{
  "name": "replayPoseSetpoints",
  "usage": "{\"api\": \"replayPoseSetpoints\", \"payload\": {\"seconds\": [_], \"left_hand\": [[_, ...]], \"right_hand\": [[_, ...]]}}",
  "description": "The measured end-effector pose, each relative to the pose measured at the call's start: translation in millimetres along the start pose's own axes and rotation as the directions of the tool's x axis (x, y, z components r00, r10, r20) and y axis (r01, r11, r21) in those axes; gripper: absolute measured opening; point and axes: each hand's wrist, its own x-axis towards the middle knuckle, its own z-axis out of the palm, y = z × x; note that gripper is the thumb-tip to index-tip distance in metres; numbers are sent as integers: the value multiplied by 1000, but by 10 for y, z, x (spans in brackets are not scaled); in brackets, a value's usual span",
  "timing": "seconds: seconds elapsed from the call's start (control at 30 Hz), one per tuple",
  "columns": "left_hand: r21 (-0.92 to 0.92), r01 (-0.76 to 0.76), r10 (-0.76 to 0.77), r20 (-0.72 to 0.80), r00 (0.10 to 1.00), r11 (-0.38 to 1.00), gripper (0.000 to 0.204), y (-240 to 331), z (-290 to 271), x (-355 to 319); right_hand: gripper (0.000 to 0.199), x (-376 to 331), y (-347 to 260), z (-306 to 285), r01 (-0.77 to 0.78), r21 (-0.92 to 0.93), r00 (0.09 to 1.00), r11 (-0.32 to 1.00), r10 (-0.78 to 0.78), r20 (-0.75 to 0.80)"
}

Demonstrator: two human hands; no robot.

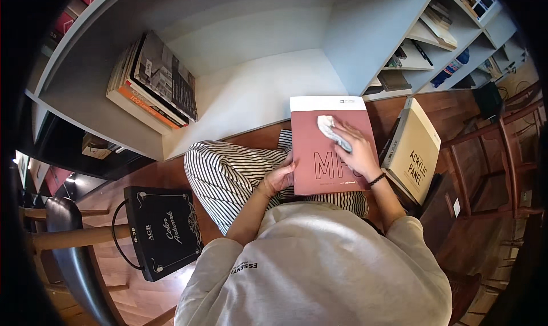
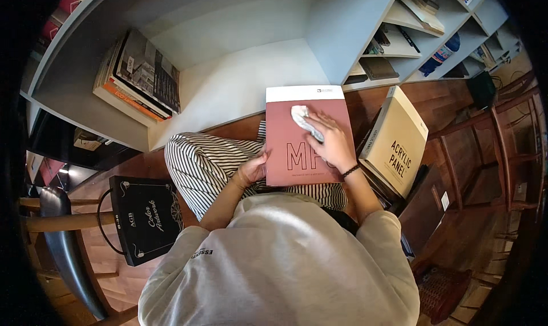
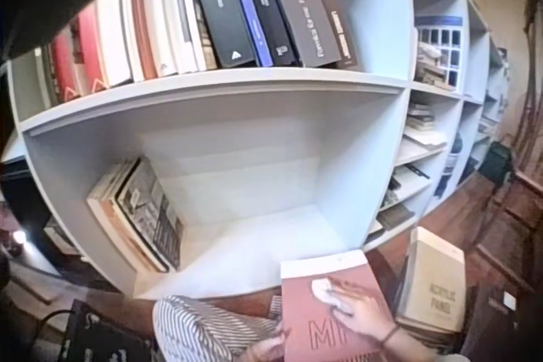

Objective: Cleaning and inspecting books and acrylic panels with a cloth and organizing them.

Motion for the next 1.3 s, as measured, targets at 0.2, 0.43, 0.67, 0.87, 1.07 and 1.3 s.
{"api": "replayPoseSetpoints", "payload": {"seconds": [0.2, 0.43, 0.67, 0.87, 1.07, 1.3], "left_hand": [[107, 19, -10, -80, 997, 994, 81, -39, -23, -31], [19, -96, 98, -107, 989, 995, 76, -184, -13, -97], [-33, -128, 126, -75, 989, 991, 76, -155, -54, -81], [-12, -131, 131, 19, 991, 991, 78, -170, -16, -64], [65, -182, 187, -80, 979, 981, 73, -239, -91, -85], [49, -57, 63, -132, 989, 997, 66, -179, -124, -85]], "right_hand": [[39, 39, 90, -150, -120, 167, 991, 979, 109, 75], [32, 362, 632, 27, -158, -128, 972, 979, 132, -193], [28, 72, -67, 68, 13, 40, 1000, 999, -14, 26], [21, -223, -547, 122, 101, 301, 974, 948, -156, 164], [19, -199, -666, 140, 151, 424, 909, 893, -294, 296], [21, -3, -716, 276, 171, 133, 974, 976, -188, 129]]}}
